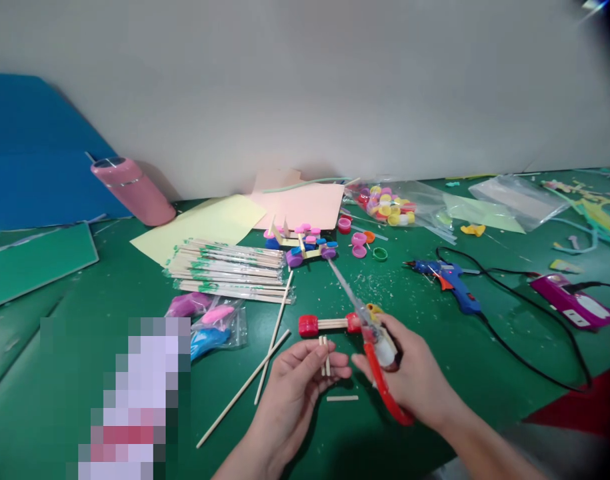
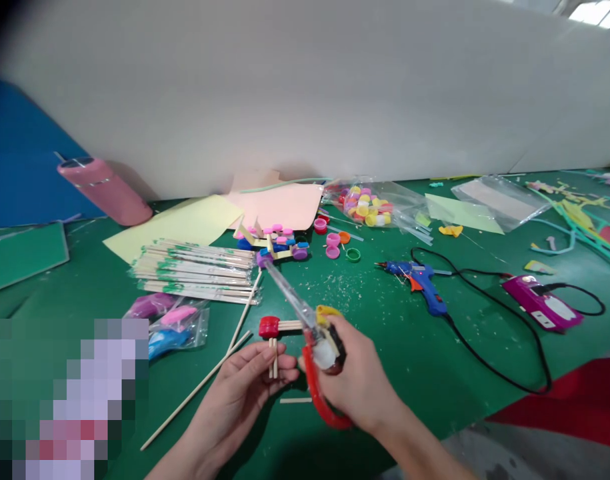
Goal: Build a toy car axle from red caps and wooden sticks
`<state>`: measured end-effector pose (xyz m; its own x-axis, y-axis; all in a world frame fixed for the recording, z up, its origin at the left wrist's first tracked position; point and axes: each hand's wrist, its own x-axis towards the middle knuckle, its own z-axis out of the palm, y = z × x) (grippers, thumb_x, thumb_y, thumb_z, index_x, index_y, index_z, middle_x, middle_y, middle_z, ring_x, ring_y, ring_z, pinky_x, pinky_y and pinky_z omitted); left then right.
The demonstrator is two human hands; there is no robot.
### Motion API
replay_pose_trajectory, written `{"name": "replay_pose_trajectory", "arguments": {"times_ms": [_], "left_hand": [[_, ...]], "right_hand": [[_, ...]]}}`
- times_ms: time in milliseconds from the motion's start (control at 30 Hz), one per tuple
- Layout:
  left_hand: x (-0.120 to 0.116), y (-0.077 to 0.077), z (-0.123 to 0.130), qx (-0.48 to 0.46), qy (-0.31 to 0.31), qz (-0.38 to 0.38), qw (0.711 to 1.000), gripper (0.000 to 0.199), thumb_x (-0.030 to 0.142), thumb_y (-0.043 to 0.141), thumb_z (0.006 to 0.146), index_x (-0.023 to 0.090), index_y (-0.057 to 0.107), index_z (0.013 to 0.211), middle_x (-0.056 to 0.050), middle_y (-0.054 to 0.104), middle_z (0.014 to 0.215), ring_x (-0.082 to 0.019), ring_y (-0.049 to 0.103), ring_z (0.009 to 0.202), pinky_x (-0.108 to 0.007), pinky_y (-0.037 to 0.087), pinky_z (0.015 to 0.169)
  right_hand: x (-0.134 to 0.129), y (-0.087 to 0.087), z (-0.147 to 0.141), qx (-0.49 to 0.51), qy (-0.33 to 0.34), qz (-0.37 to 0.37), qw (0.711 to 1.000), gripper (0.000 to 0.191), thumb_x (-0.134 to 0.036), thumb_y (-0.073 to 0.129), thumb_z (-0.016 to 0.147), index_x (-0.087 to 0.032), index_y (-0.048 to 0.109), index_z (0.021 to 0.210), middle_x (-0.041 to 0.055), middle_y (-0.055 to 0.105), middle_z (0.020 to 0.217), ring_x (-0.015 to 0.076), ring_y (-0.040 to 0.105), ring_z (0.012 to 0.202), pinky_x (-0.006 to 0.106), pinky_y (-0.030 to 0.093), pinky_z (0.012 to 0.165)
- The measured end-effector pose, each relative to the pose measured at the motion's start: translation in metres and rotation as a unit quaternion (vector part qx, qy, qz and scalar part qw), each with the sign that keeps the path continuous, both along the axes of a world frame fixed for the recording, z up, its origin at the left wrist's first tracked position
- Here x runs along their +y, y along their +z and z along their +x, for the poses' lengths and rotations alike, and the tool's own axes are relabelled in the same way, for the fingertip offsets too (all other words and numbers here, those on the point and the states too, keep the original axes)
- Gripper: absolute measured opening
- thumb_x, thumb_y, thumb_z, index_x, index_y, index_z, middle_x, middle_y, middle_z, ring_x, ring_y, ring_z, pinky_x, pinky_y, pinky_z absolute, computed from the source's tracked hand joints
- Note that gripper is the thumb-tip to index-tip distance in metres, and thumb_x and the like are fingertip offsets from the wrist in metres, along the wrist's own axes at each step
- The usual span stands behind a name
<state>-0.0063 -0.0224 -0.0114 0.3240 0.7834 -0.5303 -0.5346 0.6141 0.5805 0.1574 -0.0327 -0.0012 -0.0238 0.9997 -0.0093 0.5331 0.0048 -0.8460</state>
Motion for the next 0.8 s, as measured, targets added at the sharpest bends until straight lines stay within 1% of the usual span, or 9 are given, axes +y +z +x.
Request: {"name": "replay_pose_trajectory", "arguments": {"times_ms": [67,133,233,333,433,500,567,633,800], "left_hand": [[0.000,0.001,0.000,0.013,-0.001,-0.010,1.000,0.010,0.020,0.069,0.069,0.011,0.066,0.072,-0.009,0.073,0.067,-0.017,0.067,0.060,-0.027,0.047,0.065],[0.000,0.001,0.000,0.022,-0.001,-0.015,1.000,0.010,0.020,0.069,0.069,0.011,0.066,0.071,-0.009,0.073,0.067,-0.017,0.067,0.059,-0.026,0.047,0.064],[0.000,0.000,0.001,0.033,0.002,-0.017,0.999,0.011,0.021,0.069,0.069,0.011,0.066,0.071,-0.009,0.073,0.067,-0.017,0.067,0.060,-0.026,0.048,0.064],[0.001,0.001,0.003,0.044,0.005,-0.022,0.999,0.012,0.021,0.070,0.068,0.011,0.066,0.071,-0.009,0.073,0.066,-0.017,0.067,0.060,-0.027,0.048,0.065],[0.001,0.005,0.008,0.047,0.001,-0.032,0.998,0.013,0.022,0.070,0.067,0.010,0.066,0.070,-0.009,0.072,0.065,-0.017,0.067,0.058,-0.026,0.048,0.063],[0.000,0.009,0.013,0.040,-0.001,-0.036,0.999,0.014,0.022,0.071,0.066,0.010,0.066,0.070,-0.009,0.072,0.064,-0.016,0.066,0.057,-0.025,0.048,0.062],[0.000,0.012,0.019,0.034,0.000,-0.035,0.999,0.014,0.022,0.070,0.066,0.010,0.066,0.070,-0.009,0.071,0.063,-0.016,0.066,0.057,-0.024,0.048,0.060],[0.001,0.014,0.024,0.035,0.000,-0.030,0.999,0.013,0.022,0.069,0.067,0.010,0.067,0.071,-0.009,0.071,0.063,-0.016,0.065,0.057,-0.023,0.047,0.056],[0.003,0.014,0.030,0.033,0.000,-0.028,0.999,0.011,0.022,0.068,0.068,0.012,0.066,0.070,-0.007,0.070,0.061,-0.016,0.063,0.055,-0.023,0.046,0.051]], "right_hand": [[0.002,-0.007,0.023,-0.100,-0.069,0.023,0.992,0.036,-0.028,0.060,0.071,-0.018,0.053,0.105,0.0058,0.066,0.091,0.0203,0.065,0.077,0.030,0.053,0.070],[0.003,-0.016,0.051,-0.225,-0.107,0.036,0.968,0.046,-0.032,0.060,0.069,-0.014,0.052,0.110,0.0106,0.064,0.101,0.0258,0.063,0.087,0.037,0.051,0.077],[0.001,-0.028,0.090,-0.366,-0.078,0.029,0.927,0.049,-0.037,0.057,0.072,-0.007,0.052,0.111,0.0176,0.062,0.105,0.0317,0.060,0.093,0.044,0.050,0.078],[-0.005,-0.025,0.105,-0.415,-0.039,0.047,0.908,0.043,-0.041,0.054,0.076,-0.008,0.056,0.105,0.0167,0.064,0.101,0.0319,0.060,0.091,0.045,0.050,0.076],[-0.009,-0.009,0.086,-0.375,-0.064,0.132,0.915,0.033,-0.041,0.052,0.080,-0.018,0.057,0.103,0.0103,0.063,0.101,0.0279,0.058,0.094,0.043,0.048,0.079],[-0.010,0.000,0.061,-0.286,-0.036,0.185,0.939,0.031,-0.038,0.055,0.080,-0.021,0.054,0.106,0.0082,0.061,0.105,0.0242,0.056,0.098,0.038,0.047,0.084],[-0.009,0.003,0.035,-0.215,0.080,0.166,0.959,0.048,-0.038,0.059,0.077,-0.023,0.045,0.120,0.0082,0.053,0.118,0.0230,0.048,0.110,0.035,0.044,0.091],[-0.005,0.002,0.015,-0.168,0.139,0.148,0.965,0.061,-0.040,0.064,0.073,-0.022,0.040,0.125,0.0092,0.047,0.124,0.0240,0.043,0.115,0.036,0.042,0.094],[0.005,-0.007,0.000,-0.114,0.128,0.115,0.979,0.057,-0.039,0.067,0.071,-0.022,0.047,0.121,0.0094,0.044,0.125,0.0258,0.041,0.115,0.039,0.040,0.095]]}}
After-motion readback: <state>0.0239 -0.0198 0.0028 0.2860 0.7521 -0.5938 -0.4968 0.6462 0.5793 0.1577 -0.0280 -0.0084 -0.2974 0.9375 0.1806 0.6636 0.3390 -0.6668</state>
